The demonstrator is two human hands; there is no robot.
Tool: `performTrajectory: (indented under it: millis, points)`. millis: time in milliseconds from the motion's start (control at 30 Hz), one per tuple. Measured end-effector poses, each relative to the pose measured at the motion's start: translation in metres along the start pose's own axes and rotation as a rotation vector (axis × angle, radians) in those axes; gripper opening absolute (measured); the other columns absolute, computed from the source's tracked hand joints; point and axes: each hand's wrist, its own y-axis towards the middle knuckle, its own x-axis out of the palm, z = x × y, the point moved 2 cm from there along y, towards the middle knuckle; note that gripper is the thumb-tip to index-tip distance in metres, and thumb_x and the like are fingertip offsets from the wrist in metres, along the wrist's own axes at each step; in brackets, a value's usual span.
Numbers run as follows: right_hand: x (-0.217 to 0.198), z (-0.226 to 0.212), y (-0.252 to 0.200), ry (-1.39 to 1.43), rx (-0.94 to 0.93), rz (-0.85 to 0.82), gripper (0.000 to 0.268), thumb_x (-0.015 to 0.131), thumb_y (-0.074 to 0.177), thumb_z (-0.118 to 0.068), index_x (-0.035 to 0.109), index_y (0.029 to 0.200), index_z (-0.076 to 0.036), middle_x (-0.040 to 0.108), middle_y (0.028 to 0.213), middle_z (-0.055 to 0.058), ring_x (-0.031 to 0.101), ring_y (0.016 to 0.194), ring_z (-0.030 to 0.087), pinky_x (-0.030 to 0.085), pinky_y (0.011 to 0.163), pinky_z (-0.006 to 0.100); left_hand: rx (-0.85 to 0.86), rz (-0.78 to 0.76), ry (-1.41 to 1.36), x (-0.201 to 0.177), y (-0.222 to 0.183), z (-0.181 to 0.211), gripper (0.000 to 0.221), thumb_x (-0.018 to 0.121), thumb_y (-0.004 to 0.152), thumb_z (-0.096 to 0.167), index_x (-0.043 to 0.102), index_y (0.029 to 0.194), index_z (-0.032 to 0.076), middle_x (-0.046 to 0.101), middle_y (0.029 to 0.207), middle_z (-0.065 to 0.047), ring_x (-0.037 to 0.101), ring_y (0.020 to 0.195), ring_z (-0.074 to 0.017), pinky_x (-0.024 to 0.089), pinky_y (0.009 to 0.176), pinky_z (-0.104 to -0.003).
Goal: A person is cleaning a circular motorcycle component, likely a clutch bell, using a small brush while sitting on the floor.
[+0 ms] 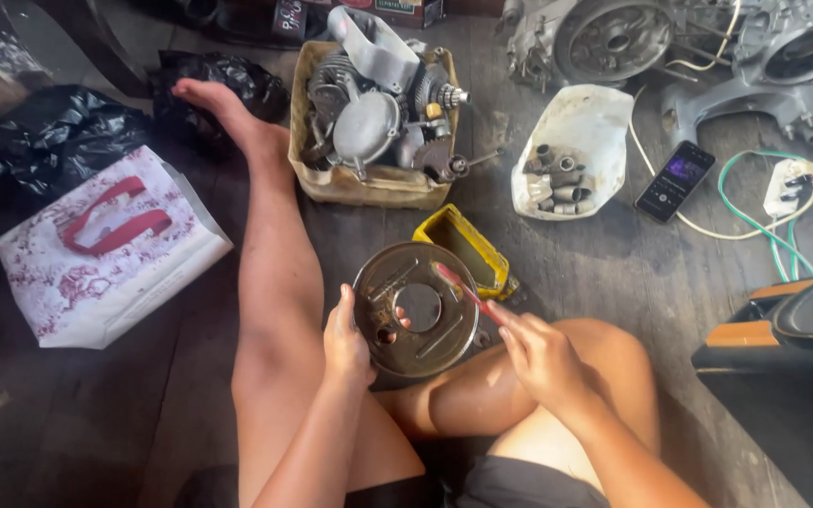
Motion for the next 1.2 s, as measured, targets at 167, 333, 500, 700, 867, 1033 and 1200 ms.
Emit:
performTrajectory:
  millis: [167, 333, 500, 700, 867, 1033, 1200]
  points:
    - [0.008, 0.006, -0.035, 0.040, 0.036, -0.067, 0.045, 0.064, 0.087, -0.006, 0.071, 0.130, -0.018, 0.073, 0.080, 0.001, 0.058, 0.049, 0.011, 0.050, 0.049, 0.028, -0.007, -0.012, 0.098, 0.001, -0.009, 0.007, 0.092, 0.022, 0.099, 0.061, -0.021, 0.158, 0.006, -0.027, 0.169, -0.003, -0.015, 0.158, -0.0139, -0.007, 0.128, -0.032]
    - [0.006, 0.003, -0.022, 0.077, 0.081, -0.013, 0.040, 0.065, 0.089, -0.008, 0.073, 0.127, -0.016, 0.070, 0.072, 0.000, 0.054, 0.047, 0.011, 0.047, 0.047, 0.027, -0.051, -0.019, 0.116, -0.001, -0.009, -0.004, 0.096, 0.019, 0.095, 0.066, -0.022, 0.158, 0.006, -0.027, 0.169, -0.003, -0.014, 0.158, -0.0138, -0.007, 0.127, -0.032]
    - [0.013, -0.006, -0.019, 0.096, -0.046, -0.108, 0.048, 0.062, 0.090, -0.007, 0.067, 0.136, -0.020, 0.062, 0.073, -0.001, 0.056, 0.052, 0.012, 0.049, 0.052, 0.027, 0.289, -0.079, 0.462, -0.022, 0.016, -0.049, 0.073, 0.032, 0.114, 0.028, -0.017, 0.160, -0.001, -0.025, 0.170, -0.014, -0.017, 0.160, -0.0227, -0.006, 0.131, -0.034]
    - [0.011, -0.017, -0.017, 0.046, -0.173, -0.125, 0.045, 0.064, 0.089, -0.003, 0.070, 0.132, -0.017, 0.065, 0.083, 0.001, 0.056, 0.053, 0.014, 0.047, 0.052, 0.029, 0.153, -0.090, 0.227, -0.013, 0.000, -0.024, 0.078, 0.024, 0.109, 0.047, -0.017, 0.160, 0.005, -0.025, 0.171, -0.006, -0.016, 0.160, -0.0162, -0.009, 0.131, -0.031]
    - [0.017, 0.004, -0.011, -0.057, -0.052, -0.012, 0.047, 0.065, 0.092, -0.009, 0.067, 0.136, -0.026, 0.062, 0.071, 0.000, 0.051, 0.044, 0.011, 0.046, 0.042, 0.029, 0.135, -0.066, 0.259, 0.000, -0.014, 0.000, 0.081, 0.028, 0.107, 0.048, -0.017, 0.161, 0.005, -0.024, 0.171, -0.006, -0.015, 0.160, -0.0167, -0.007, 0.131, -0.032]
    - [0.030, -0.015, -0.021, 0.083, -0.210, -0.094, 0.047, 0.064, 0.090, -0.002, 0.067, 0.135, -0.016, 0.063, 0.083, 0.001, 0.058, 0.056, 0.013, 0.049, 0.055, 0.029, -0.072, 0.048, 0.016, 0.005, -0.021, 0.016, 0.098, 0.024, 0.091, 0.068, -0.011, 0.162, 0.011, -0.019, 0.172, 0.002, -0.007, 0.159, -0.0123, -0.002, 0.128, -0.032]
    - [0.027, -0.013, -0.021, 0.119, -0.211, -0.099, 0.048, 0.057, 0.091, 0.000, 0.059, 0.139, -0.003, 0.075, 0.108, 0.009, 0.067, 0.065, 0.014, 0.060, 0.064, 0.026, -0.094, 0.027, 0.045, 0.012, -0.026, 0.029, 0.102, 0.025, 0.088, 0.072, -0.010, 0.162, 0.011, -0.018, 0.172, 0.001, -0.008, 0.159, -0.0130, -0.003, 0.128, -0.032]
